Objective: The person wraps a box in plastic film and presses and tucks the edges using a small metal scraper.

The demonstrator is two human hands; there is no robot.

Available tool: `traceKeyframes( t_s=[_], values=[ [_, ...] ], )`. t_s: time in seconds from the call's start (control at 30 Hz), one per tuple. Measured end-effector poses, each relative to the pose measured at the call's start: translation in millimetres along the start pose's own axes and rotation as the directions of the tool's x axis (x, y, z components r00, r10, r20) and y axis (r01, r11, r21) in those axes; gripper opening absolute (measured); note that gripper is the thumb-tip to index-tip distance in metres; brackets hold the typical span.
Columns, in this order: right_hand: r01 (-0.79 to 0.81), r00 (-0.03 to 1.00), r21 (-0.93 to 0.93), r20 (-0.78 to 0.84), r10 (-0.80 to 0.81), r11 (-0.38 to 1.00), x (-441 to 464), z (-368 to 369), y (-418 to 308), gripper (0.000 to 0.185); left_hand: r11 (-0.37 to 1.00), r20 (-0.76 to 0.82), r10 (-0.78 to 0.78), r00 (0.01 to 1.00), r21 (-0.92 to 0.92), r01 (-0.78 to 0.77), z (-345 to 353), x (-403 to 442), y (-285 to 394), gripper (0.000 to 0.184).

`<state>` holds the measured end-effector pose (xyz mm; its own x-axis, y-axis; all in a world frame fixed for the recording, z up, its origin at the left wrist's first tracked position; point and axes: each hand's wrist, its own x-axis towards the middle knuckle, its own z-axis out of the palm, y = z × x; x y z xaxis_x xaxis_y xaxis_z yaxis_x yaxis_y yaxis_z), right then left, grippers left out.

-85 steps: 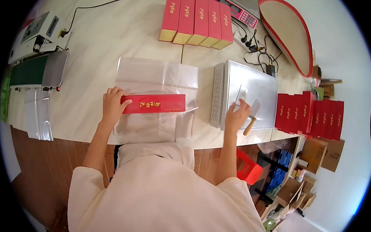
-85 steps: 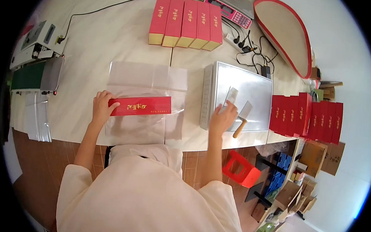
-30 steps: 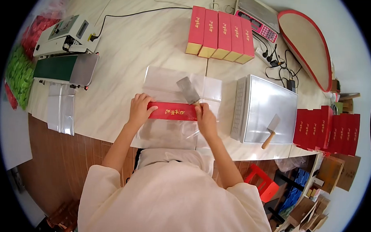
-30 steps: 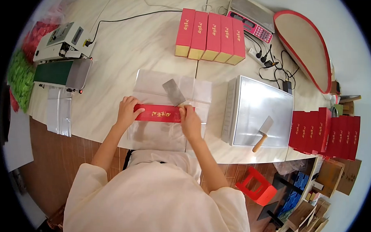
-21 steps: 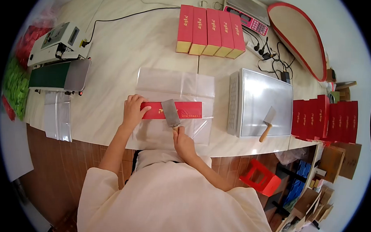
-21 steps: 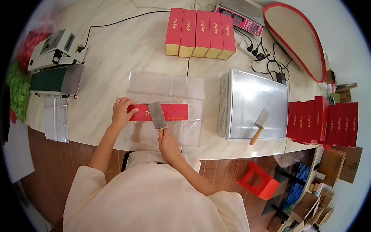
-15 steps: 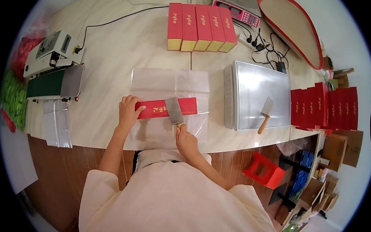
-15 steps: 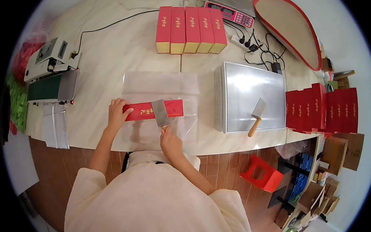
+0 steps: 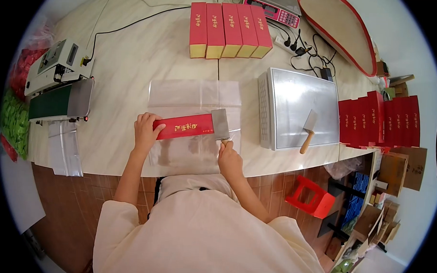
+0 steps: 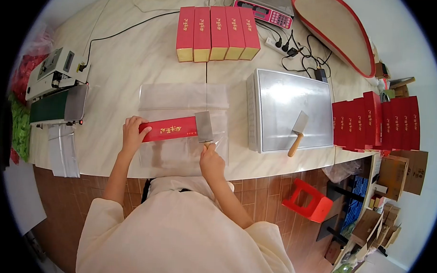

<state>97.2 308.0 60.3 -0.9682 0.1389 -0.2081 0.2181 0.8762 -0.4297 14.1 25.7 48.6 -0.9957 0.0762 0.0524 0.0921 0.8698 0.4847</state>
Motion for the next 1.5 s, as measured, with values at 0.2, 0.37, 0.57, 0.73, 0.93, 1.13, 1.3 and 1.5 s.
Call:
traceKeyframes(
  t_s=[0.2,0.37,0.57,0.73,0.93,1.13,1.3,1.5],
  values=[
    [-0.022,1.000,-0.008,-0.002,0.022,1.000,1,-7,-1,0.027,1.000,-0.013,0.000,1.000,0.007,0.000,1,0,-2,0.024],
    [-0.060,0.997,0.012,0.050,0.059,0.998,3,-11,4,0.029,0.999,-0.036,-0.017,0.999,-0.031,0.016,3,-1,-2,0.024],
    [-0.079,0.996,0.024,0.039,0.078,0.997,2,-26,29,0.030,0.998,-0.073,-0.043,0.996,-0.051,0.039,2,-6,-10,0.027],
    [0.005,1.000,0.144,-0.024,-0.001,0.990,15,-57,16,0.029,0.968,-0.123,-0.232,0.965,-0.130,0.216,1,-27,-47,0.041],
    [0.566,0.754,0.255,0.225,-0.618,0.784,53,-51,-38,0.020,0.491,0.183,-0.594,0.783,-0.689,0.534,3,-47,-83,0.046],
    [0.655,0.497,0.390,0.423,-0.758,0.647,89,-16,-80,0.020,0.277,0.487,-0.294,0.823,-0.780,0.561,-2,-40,-82,0.029],
    [0.640,0.530,0.337,0.456,-0.715,0.690,106,-10,-94,0.020,0.208,0.433,-0.304,0.849,-0.839,0.502,9,-38,-80,0.027],
    [0.637,0.562,0.311,0.439,-0.701,0.705,117,-7,-101,0.020,0.269,0.434,-0.277,0.857,-0.821,0.503,20,-35,-95,0.029]
  ],
)
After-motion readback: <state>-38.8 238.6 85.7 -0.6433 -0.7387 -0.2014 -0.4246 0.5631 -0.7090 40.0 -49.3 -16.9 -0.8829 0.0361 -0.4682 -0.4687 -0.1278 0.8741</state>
